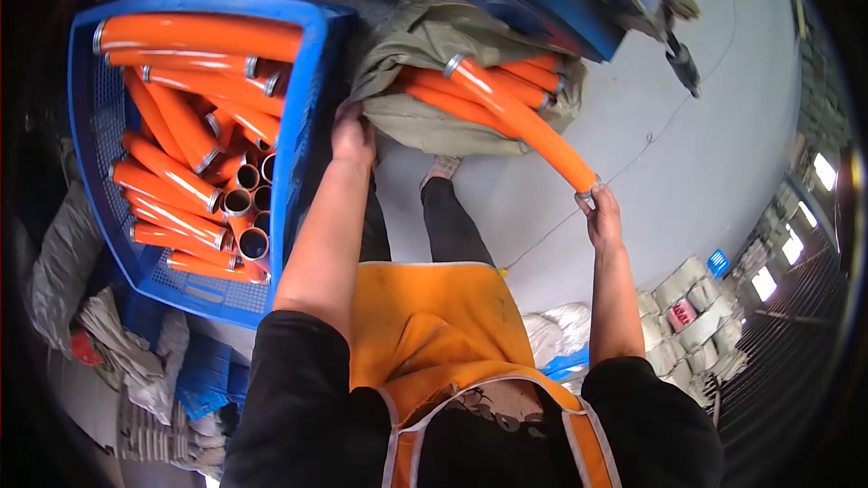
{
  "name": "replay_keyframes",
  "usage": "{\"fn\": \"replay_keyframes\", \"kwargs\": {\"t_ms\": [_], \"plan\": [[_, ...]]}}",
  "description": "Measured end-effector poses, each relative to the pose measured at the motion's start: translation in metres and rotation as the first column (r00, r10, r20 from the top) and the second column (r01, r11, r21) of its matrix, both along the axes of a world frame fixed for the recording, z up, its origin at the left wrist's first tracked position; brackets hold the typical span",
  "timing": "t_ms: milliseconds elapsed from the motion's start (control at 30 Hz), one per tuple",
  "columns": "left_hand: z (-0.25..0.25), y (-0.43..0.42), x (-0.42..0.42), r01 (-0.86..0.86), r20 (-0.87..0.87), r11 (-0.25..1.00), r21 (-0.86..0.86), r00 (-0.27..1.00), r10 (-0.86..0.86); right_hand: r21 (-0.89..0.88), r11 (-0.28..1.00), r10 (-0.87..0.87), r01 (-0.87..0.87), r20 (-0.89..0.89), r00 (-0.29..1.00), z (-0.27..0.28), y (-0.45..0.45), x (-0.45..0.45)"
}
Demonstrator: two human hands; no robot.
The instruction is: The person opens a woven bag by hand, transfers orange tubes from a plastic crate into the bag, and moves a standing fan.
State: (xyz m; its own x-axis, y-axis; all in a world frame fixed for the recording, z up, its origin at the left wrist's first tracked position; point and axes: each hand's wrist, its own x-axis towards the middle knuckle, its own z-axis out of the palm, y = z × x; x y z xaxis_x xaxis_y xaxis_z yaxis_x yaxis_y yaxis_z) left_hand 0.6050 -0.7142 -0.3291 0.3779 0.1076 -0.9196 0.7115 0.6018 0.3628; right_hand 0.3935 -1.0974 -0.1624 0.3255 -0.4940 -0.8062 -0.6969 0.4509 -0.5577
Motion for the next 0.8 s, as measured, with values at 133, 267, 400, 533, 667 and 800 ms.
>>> {"fn": "replay_keyframes", "kwargs": {"t_ms": [133,267,400,533,667,800], "plan": [[-0.031,0.009,-0.010,-0.147,0.025,0.979,-0.144,0.988,0.152,0.109,0.982,0.158,-0.157,0.007,0.987,-0.056,-0.033,-0.008],[-0.009,-0.005,-0.008,-0.147,0.040,0.988,-0.055,0.988,0.150,0.192,0.979,0.068,-0.070,0.018,0.998,-0.111,-0.032,-0.002],[-0.039,0.011,-0.019,0.048,0.131,0.989,0.139,0.989,-0.066,0.296,0.951,0.047,-0.086,0.136,0.990,-0.162,-0.013,0.023],[0.013,-0.020,-0.002,0.204,0.134,0.919,0.338,0.956,-0.261,-0.367,0.799,0.451,-0.477,-0.160,0.878,-0.185,-0.030,0.051],[0.005,-0.023,0.005,0.457,0.145,0.707,0.540,0.777,-0.613,-0.913,-0.058,0.087,-0.405,-0.409,0.909,-0.208,-0.048,0.067],[-0.001,-0.025,0.006,0.432,0.097,0.822,0.372,0.862,-0.497,-0.283,0.954,0.086,-0.103,-0.071,0.994,-0.251,-0.069,0.048]]}}
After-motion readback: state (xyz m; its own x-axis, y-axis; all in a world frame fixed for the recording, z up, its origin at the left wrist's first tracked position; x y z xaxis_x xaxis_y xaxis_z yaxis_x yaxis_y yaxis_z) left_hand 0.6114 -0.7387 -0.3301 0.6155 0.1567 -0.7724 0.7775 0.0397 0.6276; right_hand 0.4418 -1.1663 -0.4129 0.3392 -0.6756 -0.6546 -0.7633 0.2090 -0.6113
